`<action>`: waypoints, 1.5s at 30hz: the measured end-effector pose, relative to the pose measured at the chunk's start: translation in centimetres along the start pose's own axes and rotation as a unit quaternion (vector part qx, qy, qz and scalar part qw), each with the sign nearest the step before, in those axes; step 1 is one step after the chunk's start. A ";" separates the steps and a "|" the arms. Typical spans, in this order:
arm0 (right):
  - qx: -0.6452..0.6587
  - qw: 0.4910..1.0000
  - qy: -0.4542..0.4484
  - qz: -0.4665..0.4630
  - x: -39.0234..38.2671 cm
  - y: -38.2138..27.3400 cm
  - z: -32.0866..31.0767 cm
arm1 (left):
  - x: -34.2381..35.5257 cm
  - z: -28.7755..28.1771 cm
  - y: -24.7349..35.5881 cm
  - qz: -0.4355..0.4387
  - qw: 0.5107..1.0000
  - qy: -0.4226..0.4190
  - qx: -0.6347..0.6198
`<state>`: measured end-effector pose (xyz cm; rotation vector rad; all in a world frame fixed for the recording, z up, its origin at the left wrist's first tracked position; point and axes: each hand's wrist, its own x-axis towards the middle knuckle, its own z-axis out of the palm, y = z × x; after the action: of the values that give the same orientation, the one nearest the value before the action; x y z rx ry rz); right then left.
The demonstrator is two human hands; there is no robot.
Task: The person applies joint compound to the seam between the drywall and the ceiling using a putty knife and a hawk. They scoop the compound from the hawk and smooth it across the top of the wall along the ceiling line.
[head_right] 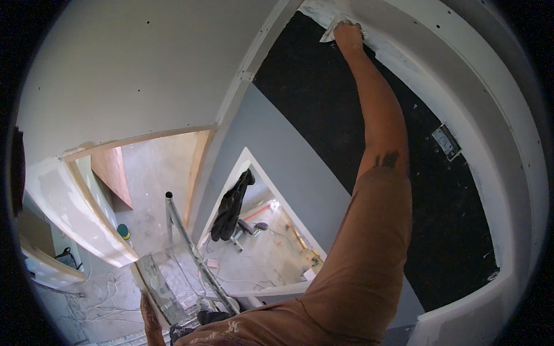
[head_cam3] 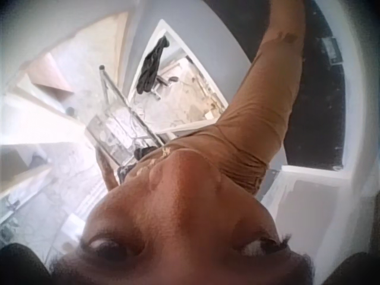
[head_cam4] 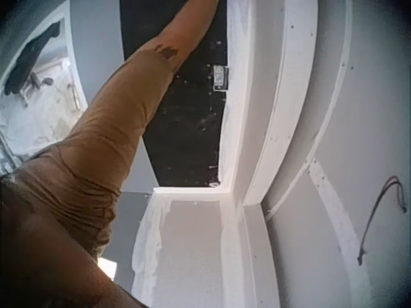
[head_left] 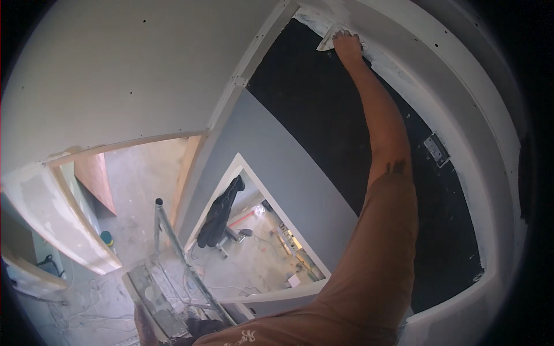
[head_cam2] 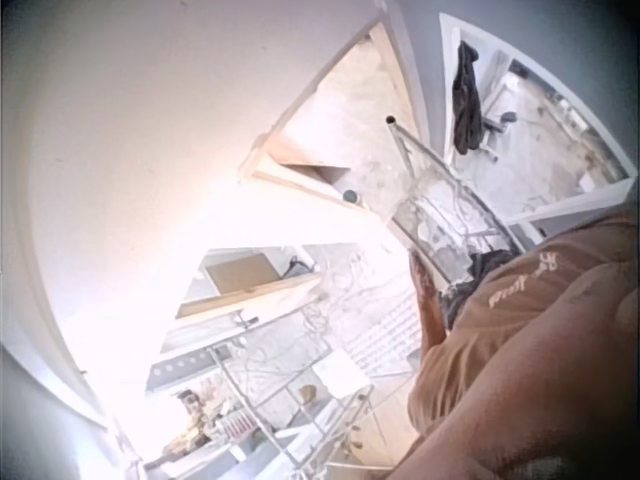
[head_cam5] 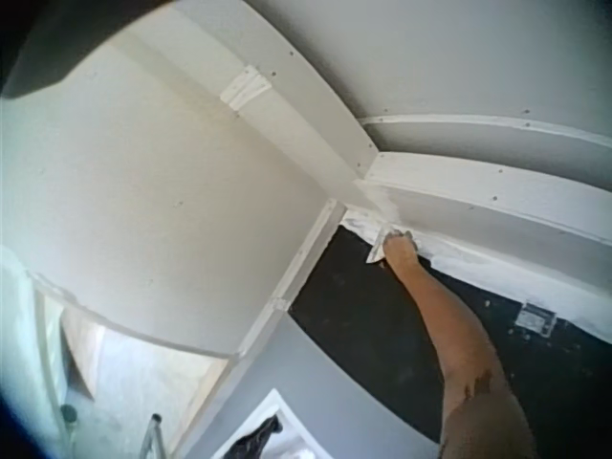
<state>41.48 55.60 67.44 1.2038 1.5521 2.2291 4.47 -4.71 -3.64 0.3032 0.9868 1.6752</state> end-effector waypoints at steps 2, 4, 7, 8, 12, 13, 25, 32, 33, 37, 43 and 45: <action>-0.006 1.000 -0.003 -0.005 -0.5 1.1 0.1 | -0.1 -0.3 -0.2 -0.018 1.000 0.003 -0.009; -0.012 1.000 -0.008 -0.009 -1.0 1.9 0.3 | -0.1 -0.4 0.0 -0.038 0.999 0.003 -0.013; -0.016 1.000 0.019 -0.018 -1.7 2.7 0.5 | 0.4 -0.7 -0.2 -0.062 0.998 0.000 -0.014; -0.018 1.000 0.014 -0.016 -2.0 2.8 0.6 | 0.8 -1.4 -0.9 -0.056 0.998 -0.008 -0.006; -0.020 1.000 -0.008 -0.023 -2.9 3.4 -0.1 | 1.1 -1.6 -1.2 -0.021 0.999 -0.040 0.010; -0.022 0.999 -0.010 -0.023 -3.3 3.7 0.0 | 1.0 -1.0 -0.9 -0.009 0.999 -0.049 0.003; -0.023 0.998 0.041 -0.030 -7.6 5.7 -0.6 | 2.5 -0.2 -0.3 -0.059 0.996 -0.060 -0.044; -0.037 0.996 0.065 -0.040 -11.4 8.5 -0.7 | 1.9 1.4 1.5 -0.089 0.993 -0.081 -0.013; -0.048 0.994 0.089 -0.046 -12.4 9.0 -0.8 | 1.7 2.3 2.3 -0.082 0.990 -0.111 0.010; -0.024 1.000 -0.011 -0.012 -12.9 7.3 -4.4 | 2.8 -2.8 -2.5 -0.054 0.997 -0.052 0.004; -0.030 0.999 0.021 -0.007 -8.4 3.0 -5.7 | 0.2 -2.5 0.2 -0.062 0.997 -0.023 -0.037; 0.023 0.997 0.067 -0.012 -4.7 1.5 -3.4 | -0.3 -2.2 0.8 -0.054 0.998 -0.017 -0.030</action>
<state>42.61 49.98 65.82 1.0618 1.6642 2.3140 2.61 -6.00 -4.40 0.2337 0.9106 1.5936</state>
